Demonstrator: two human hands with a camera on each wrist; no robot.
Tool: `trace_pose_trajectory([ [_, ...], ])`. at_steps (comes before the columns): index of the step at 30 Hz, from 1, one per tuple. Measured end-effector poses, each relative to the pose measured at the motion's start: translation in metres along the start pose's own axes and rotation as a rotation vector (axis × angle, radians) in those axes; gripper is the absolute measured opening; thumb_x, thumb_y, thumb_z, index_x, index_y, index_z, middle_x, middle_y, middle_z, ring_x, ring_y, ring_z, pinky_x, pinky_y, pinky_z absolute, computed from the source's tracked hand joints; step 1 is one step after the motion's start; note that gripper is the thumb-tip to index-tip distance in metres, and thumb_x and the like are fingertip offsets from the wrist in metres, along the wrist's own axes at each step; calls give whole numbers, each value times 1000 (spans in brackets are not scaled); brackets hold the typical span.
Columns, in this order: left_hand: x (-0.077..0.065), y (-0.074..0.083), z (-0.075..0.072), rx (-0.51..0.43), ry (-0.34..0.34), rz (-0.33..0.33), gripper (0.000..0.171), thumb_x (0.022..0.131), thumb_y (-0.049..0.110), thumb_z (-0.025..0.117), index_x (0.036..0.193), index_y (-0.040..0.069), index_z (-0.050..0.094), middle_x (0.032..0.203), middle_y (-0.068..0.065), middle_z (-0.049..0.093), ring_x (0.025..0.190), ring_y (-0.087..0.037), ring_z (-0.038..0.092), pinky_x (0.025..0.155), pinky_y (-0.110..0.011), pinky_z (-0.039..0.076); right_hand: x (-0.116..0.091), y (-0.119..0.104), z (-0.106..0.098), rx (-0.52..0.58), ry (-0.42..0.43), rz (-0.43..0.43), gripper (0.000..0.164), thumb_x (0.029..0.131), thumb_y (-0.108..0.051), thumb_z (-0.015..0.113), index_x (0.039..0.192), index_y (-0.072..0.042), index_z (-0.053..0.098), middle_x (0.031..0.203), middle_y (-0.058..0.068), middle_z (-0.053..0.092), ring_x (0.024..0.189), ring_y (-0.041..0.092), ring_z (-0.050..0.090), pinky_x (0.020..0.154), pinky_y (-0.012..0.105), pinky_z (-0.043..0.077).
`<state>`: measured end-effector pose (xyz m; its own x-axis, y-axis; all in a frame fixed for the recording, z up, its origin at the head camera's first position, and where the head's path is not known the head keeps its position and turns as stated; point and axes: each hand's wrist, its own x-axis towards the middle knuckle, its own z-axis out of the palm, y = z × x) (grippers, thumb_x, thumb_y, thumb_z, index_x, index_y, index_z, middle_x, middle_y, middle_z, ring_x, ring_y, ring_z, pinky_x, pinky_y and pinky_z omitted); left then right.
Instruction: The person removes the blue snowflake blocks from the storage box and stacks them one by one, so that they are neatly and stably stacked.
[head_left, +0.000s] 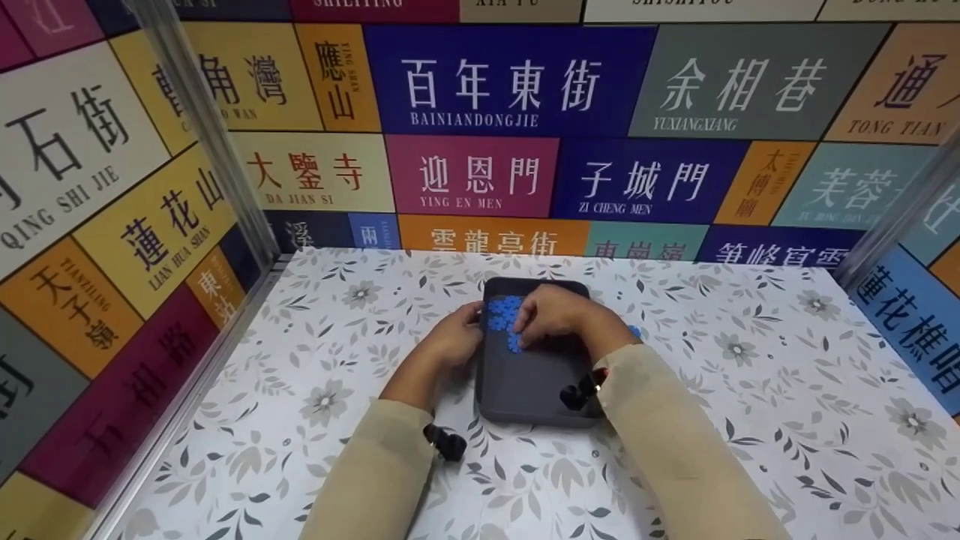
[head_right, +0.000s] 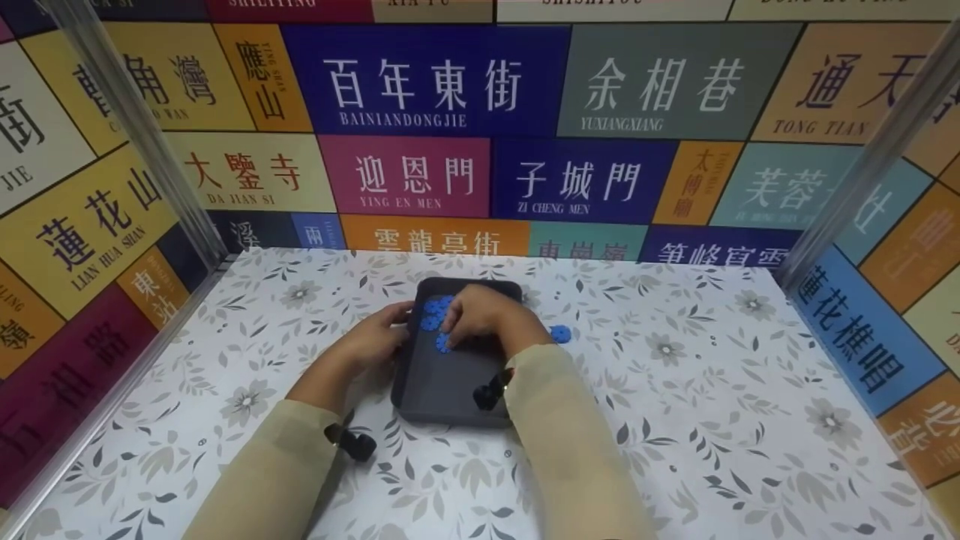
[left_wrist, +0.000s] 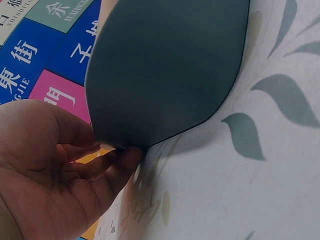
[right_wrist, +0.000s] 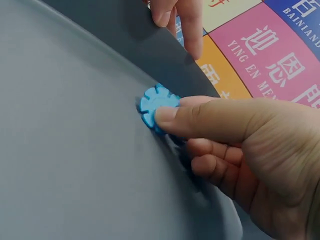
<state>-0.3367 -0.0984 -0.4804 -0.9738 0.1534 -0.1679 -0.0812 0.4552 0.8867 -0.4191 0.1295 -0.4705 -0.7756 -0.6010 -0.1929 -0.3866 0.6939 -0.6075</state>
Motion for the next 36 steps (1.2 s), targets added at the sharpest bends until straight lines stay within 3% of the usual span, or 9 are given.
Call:
trace_pose_trajectory([
  [8,0,0,0,14,0,7,59,106,9,45,164,11,43,162,-15,54,154,-30,47,132,-49,30,-15,-7,-7,170,3,-12,18,88,-17,84,104,-8,83,86,4,82,69,13,74,68,31,64],
  [16,-4,1,0,45,21,34,60,104,9,47,163,9,44,161,-17,55,149,-31,51,126,-47,38,-43,-2,-9,355,187,-7,34,94,-19,82,118,4,78,96,9,82,77,16,77,75,37,67],
  [20,-2,1,-1,56,21,29,61,103,9,49,163,10,44,160,-16,56,150,-30,51,127,-47,37,-61,3,-10,484,324,51,32,96,-23,81,120,-1,78,96,3,81,80,14,76,78,39,66],
  [23,-1,1,-1,60,16,14,60,104,10,49,164,12,44,161,-15,55,151,-30,50,129,-48,35,-75,11,-14,603,416,71,32,96,-21,80,121,-1,77,95,-3,80,81,12,75,79,37,66],
  [28,-3,2,-3,68,3,-8,60,105,13,48,165,15,43,162,-12,55,143,-30,54,121,-49,43,-98,31,-22,750,512,101,37,98,-17,80,125,6,73,96,-6,80,82,10,77,80,27,66],
  [36,-1,-2,-2,57,-3,30,59,104,12,49,163,12,45,160,-16,57,142,-31,55,122,-49,42,-128,65,-29,798,512,169,47,97,-20,81,132,8,67,98,-8,79,85,6,77,83,24,65],
])
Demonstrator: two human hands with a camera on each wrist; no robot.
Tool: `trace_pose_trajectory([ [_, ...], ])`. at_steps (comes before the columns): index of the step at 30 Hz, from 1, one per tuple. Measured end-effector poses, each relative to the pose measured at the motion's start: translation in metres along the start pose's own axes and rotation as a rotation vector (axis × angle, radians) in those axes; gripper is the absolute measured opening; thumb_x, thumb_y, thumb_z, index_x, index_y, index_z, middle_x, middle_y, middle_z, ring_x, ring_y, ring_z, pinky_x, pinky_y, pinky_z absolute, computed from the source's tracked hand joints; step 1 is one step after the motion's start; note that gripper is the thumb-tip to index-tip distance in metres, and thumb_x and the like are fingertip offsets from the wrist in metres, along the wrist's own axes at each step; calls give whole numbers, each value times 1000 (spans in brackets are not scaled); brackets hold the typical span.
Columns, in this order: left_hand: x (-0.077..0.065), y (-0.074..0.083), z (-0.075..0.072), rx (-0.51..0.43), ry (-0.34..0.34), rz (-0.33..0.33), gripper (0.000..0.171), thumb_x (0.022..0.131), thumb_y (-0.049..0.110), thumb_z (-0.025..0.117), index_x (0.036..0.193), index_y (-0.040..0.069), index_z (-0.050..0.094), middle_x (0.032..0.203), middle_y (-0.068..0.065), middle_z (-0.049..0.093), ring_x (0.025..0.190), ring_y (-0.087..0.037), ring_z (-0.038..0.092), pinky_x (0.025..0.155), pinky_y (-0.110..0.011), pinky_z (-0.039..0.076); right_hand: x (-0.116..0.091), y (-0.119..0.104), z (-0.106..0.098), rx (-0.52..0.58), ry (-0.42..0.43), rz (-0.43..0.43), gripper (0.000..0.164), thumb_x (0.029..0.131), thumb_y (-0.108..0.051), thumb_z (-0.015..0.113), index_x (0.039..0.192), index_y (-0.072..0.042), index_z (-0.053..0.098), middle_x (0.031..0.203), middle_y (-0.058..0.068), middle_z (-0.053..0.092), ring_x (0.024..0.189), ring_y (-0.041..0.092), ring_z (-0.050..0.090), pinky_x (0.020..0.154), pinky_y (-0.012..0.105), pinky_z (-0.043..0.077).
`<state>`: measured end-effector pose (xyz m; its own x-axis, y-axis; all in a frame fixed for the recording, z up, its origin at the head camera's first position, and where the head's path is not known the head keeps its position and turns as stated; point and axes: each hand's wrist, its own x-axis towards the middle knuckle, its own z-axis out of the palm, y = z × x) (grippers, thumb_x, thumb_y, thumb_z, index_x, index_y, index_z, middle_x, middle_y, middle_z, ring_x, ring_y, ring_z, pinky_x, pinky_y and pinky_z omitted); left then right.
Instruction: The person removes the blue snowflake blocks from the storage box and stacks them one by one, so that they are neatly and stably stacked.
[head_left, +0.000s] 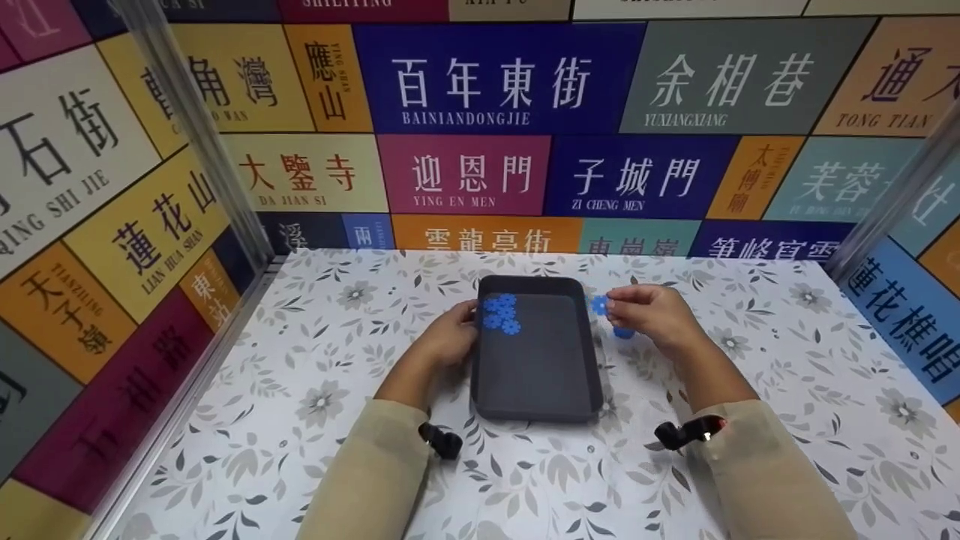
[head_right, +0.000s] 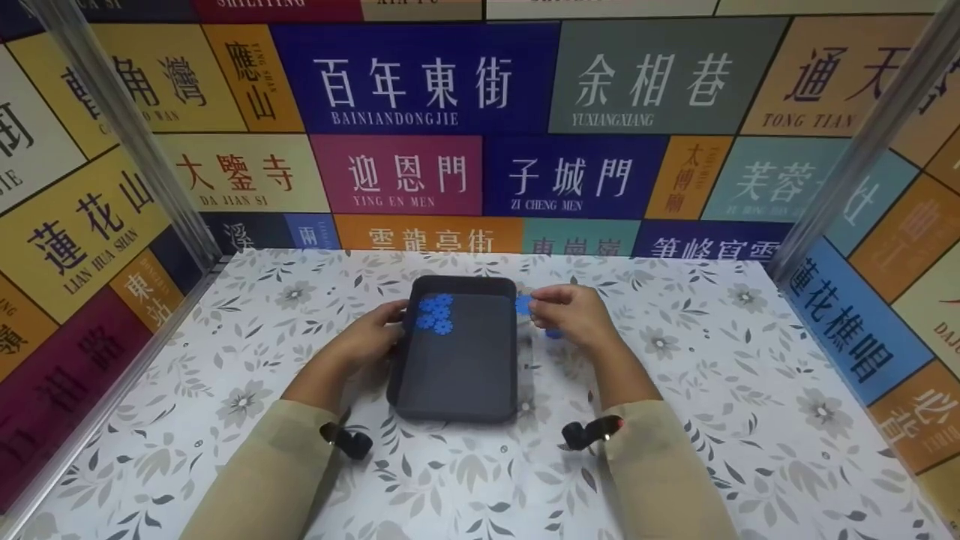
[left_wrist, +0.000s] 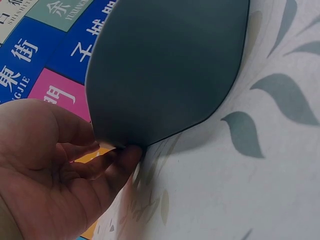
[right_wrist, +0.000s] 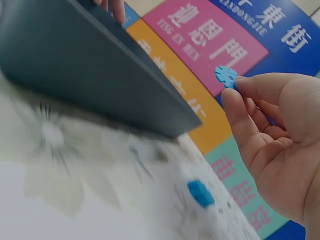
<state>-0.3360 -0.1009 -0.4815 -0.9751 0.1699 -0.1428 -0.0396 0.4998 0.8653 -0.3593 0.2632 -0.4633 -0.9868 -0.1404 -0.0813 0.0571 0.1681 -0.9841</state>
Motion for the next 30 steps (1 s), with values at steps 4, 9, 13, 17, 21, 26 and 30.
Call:
trace_pose_trajectory([
  [4,0,0,1,-2,4,1,58,105,12,49,163,11,45,160,-16,57,145,-31,54,124,-49,41,-2,10,-17,19,23,36,42,97,-19,81,129,5,70,97,-7,79,84,7,77,82,23,65],
  [9,-1,1,1,-11,10,-10,59,106,13,48,164,11,43,161,-15,55,149,-32,51,128,-51,36,2,21,-32,-3,47,59,40,101,-16,76,133,5,68,96,-9,80,85,5,76,81,22,64],
  [13,-1,3,1,-15,17,-16,59,106,13,48,164,11,43,162,-15,54,154,-32,46,132,-50,31,5,31,-40,-49,61,90,42,103,-17,73,139,5,66,95,-10,79,85,4,75,81,22,64],
  [17,0,3,1,-8,18,-28,58,106,14,48,164,12,43,163,-14,54,155,-32,46,133,-51,30,7,41,-44,-29,64,119,46,103,-16,73,142,6,63,94,-8,79,84,5,74,79,21,63],
  [21,0,2,0,-4,13,-22,58,106,13,48,164,12,44,162,-14,54,153,-31,48,132,-51,32,7,47,-45,5,61,130,46,102,-13,73,141,8,63,94,-6,79,82,6,73,77,21,63],
  [26,0,2,1,-19,14,-27,58,106,14,49,164,13,44,162,-14,54,152,-31,48,131,-51,32,8,50,-44,-32,61,140,42,102,-15,73,138,7,66,93,-5,78,78,5,71,75,20,62],
  [30,0,2,2,-24,18,-32,57,107,15,49,164,13,44,162,-14,54,154,-31,47,132,-51,30,9,51,-43,-85,70,145,40,103,-15,71,137,6,67,93,-7,77,78,4,70,74,20,61],
])
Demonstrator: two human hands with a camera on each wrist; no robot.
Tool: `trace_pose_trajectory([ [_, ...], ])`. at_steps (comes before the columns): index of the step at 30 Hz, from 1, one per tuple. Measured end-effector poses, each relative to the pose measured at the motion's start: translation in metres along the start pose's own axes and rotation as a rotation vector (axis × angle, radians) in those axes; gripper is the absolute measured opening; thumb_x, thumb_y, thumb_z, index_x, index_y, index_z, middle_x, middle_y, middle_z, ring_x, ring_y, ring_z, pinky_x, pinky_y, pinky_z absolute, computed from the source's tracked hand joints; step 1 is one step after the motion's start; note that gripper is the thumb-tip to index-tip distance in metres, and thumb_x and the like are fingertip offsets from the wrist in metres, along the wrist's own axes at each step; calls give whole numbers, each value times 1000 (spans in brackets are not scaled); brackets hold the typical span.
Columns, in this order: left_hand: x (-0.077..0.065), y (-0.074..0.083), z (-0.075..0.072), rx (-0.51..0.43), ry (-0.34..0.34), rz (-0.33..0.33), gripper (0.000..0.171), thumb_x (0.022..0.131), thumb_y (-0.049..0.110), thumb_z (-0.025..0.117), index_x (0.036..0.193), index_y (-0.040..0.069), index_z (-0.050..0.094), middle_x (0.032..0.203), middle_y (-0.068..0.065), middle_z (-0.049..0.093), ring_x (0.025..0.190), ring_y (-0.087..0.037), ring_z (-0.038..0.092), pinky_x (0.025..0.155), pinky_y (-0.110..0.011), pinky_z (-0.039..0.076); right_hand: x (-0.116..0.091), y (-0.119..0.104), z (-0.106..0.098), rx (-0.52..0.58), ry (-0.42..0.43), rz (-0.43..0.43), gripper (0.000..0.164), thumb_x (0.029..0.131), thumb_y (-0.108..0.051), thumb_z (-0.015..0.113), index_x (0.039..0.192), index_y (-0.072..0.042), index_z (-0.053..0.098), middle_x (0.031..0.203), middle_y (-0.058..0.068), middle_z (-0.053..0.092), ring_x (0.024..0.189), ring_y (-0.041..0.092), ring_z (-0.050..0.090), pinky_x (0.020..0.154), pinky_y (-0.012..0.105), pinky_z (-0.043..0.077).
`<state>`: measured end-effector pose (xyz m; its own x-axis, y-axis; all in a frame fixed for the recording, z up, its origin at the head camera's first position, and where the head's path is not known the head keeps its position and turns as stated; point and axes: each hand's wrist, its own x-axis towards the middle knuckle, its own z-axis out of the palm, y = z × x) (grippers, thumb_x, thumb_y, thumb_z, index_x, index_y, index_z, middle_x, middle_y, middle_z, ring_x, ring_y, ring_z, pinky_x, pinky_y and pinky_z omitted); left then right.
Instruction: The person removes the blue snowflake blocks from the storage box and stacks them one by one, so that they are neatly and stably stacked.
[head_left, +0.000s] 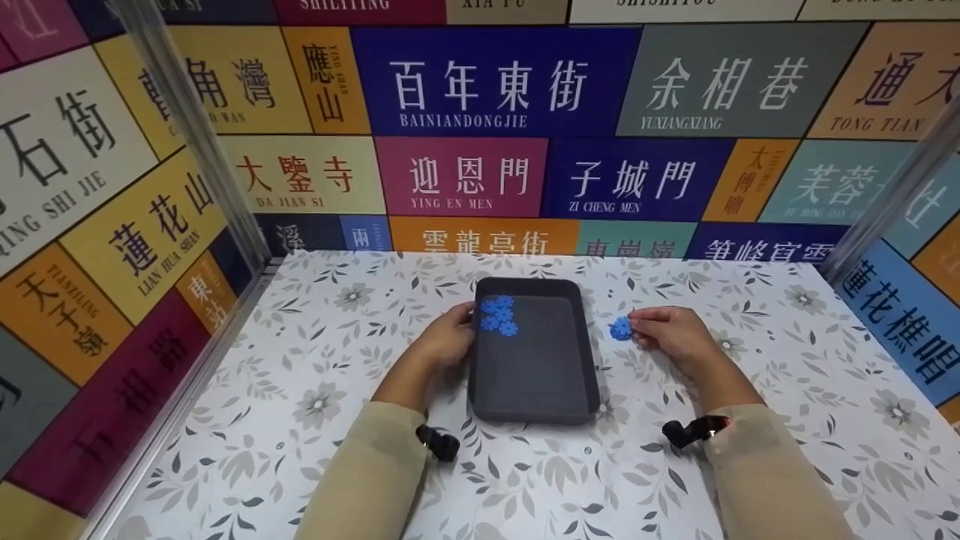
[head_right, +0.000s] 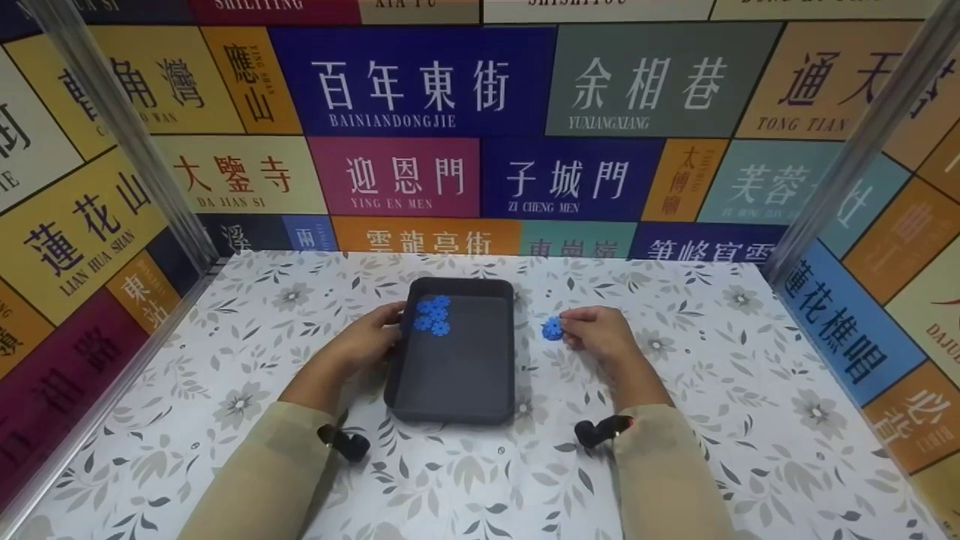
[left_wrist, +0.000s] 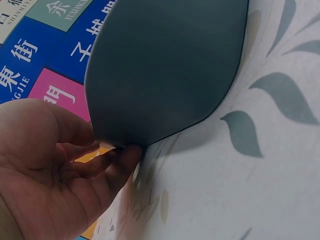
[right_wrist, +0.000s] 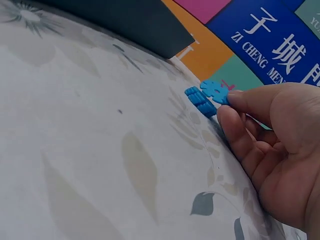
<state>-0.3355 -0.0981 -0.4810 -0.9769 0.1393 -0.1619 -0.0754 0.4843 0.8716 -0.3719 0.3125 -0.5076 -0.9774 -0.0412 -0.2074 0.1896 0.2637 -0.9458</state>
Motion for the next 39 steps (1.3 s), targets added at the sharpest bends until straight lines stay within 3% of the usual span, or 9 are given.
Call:
trace_pose_trajectory([
  [5,-1,0,0,-8,0,8,57,107,14,49,163,13,45,161,-14,55,153,-31,48,131,-51,32,0,0,0,-59,17,10,40,103,-19,72,136,4,68,91,-8,77,77,4,69,74,20,61],
  [12,-3,0,-1,19,-2,74,58,106,9,46,164,7,42,159,-19,56,147,-33,52,125,-49,40,1,0,1,-107,1,-22,41,104,-21,70,138,4,68,89,-6,77,76,4,69,72,21,61],
  [23,-2,-1,0,6,5,82,57,106,10,47,163,7,44,159,-20,56,142,-32,54,123,-50,41,-1,-2,3,-149,8,2,38,105,-22,70,135,1,71,90,-6,77,77,5,69,73,21,61],
  [30,-1,-2,1,6,8,86,57,105,10,48,162,6,45,158,-20,57,142,-33,55,123,-50,41,-2,-1,4,-151,19,-2,37,104,-23,72,132,0,73,94,-7,78,78,5,70,73,21,61],
  [39,-2,-1,0,5,0,66,59,105,9,47,163,8,44,160,-19,55,150,-34,50,129,-50,36,-4,-6,6,-93,76,-3,47,102,-32,75,139,-4,70,94,-11,75,80,4,66,72,21,58],
])
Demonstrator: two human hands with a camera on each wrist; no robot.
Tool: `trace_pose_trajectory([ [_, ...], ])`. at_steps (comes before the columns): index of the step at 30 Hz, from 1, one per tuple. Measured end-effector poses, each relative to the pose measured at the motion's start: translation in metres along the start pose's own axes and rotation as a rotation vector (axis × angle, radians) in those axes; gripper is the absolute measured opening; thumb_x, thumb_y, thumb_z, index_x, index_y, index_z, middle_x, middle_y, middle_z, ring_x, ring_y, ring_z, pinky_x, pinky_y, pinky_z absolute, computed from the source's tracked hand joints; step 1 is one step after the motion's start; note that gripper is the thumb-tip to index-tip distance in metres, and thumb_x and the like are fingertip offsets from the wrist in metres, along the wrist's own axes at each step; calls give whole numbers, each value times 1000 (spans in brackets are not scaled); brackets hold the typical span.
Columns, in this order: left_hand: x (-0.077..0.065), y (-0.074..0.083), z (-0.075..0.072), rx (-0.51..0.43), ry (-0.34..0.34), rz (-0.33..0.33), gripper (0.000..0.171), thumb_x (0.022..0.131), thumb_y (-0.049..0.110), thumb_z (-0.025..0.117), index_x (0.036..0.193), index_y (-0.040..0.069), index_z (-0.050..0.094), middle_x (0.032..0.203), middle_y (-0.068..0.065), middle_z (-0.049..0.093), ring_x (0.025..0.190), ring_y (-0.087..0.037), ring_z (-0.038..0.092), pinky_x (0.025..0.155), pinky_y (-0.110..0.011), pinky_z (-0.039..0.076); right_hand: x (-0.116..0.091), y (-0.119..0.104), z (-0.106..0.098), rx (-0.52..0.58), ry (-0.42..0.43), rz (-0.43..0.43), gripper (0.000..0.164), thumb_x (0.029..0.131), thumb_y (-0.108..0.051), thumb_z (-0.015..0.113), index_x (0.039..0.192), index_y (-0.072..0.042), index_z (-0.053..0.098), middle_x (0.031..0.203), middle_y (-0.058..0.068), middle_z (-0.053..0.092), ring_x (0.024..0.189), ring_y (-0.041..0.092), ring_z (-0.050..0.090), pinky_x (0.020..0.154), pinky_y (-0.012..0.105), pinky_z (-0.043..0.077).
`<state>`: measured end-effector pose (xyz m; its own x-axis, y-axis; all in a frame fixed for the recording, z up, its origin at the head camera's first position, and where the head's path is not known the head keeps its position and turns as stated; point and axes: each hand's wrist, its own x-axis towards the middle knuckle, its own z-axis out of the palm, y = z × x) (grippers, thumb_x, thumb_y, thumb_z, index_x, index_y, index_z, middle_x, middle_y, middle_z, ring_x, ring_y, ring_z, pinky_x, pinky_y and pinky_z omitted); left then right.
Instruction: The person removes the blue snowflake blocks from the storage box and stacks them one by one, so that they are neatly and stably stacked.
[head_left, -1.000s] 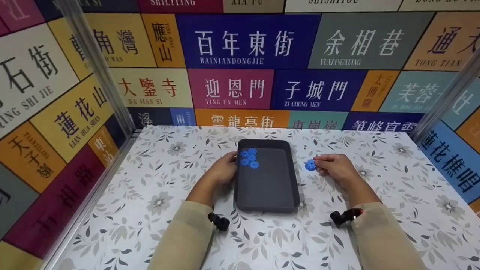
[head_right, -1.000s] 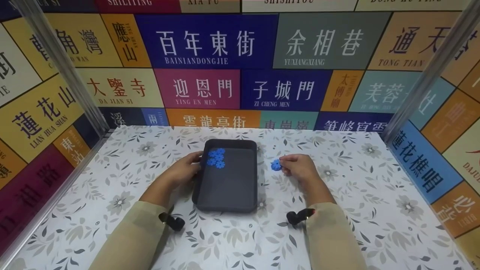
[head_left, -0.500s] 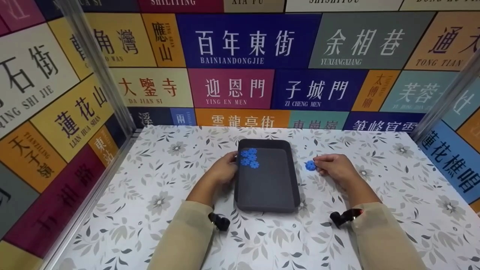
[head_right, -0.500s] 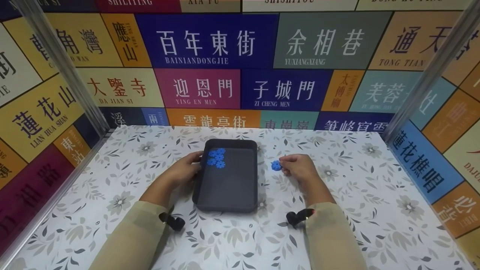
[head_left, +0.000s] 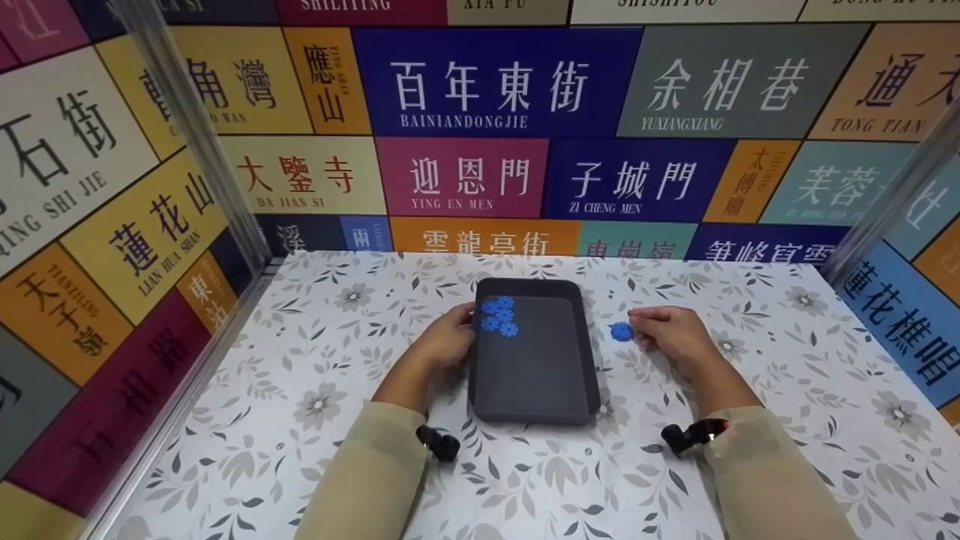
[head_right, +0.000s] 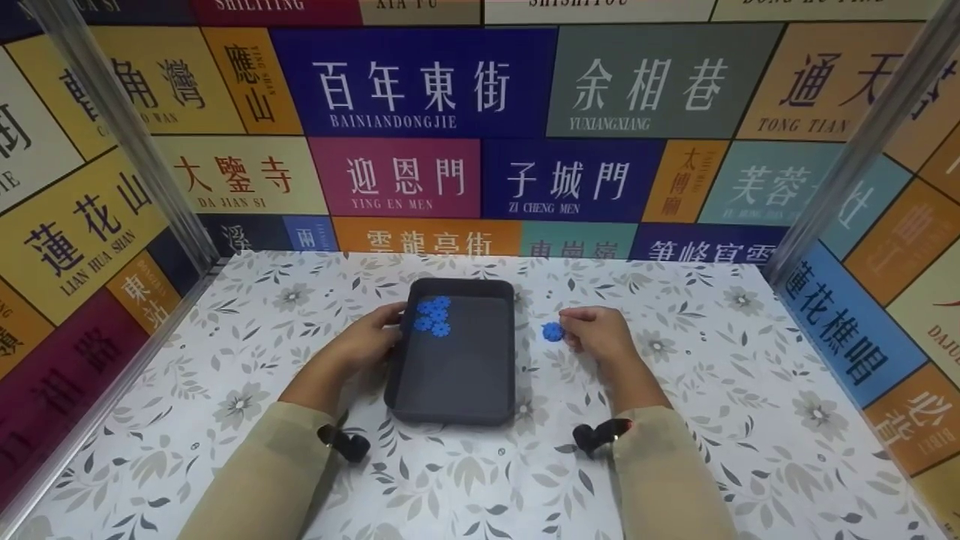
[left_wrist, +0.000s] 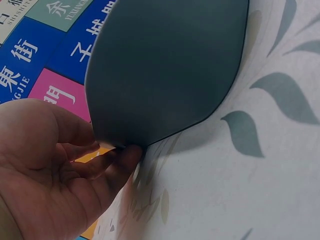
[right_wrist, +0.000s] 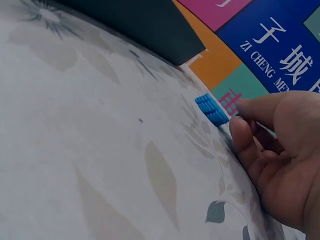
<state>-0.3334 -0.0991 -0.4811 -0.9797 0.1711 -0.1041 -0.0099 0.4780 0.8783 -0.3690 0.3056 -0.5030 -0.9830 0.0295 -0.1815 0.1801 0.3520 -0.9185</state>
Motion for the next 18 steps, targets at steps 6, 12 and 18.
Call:
trace_pose_trajectory([
  [6,0,-1,-1,25,-1,-18,58,105,11,47,164,10,44,161,-17,55,152,-33,49,131,-51,33,-9,-15,15,97,1,-60,49,98,-36,80,135,-4,73,98,-9,76,83,5,65,75,22,58],
  [12,1,-2,-1,31,2,-7,58,105,11,48,163,10,45,160,-16,56,152,-33,49,131,-51,33,-20,-35,42,198,-85,-152,30,98,-29,80,117,-6,80,89,-7,74,75,7,64,70,22,58],
  [18,1,-1,-1,26,2,-15,56,106,12,49,162,11,47,159,-16,57,152,-33,49,131,-51,33,-31,-50,61,203,-115,-203,29,99,-25,79,114,-1,78,81,-8,72,69,8,63,65,24,57],
])
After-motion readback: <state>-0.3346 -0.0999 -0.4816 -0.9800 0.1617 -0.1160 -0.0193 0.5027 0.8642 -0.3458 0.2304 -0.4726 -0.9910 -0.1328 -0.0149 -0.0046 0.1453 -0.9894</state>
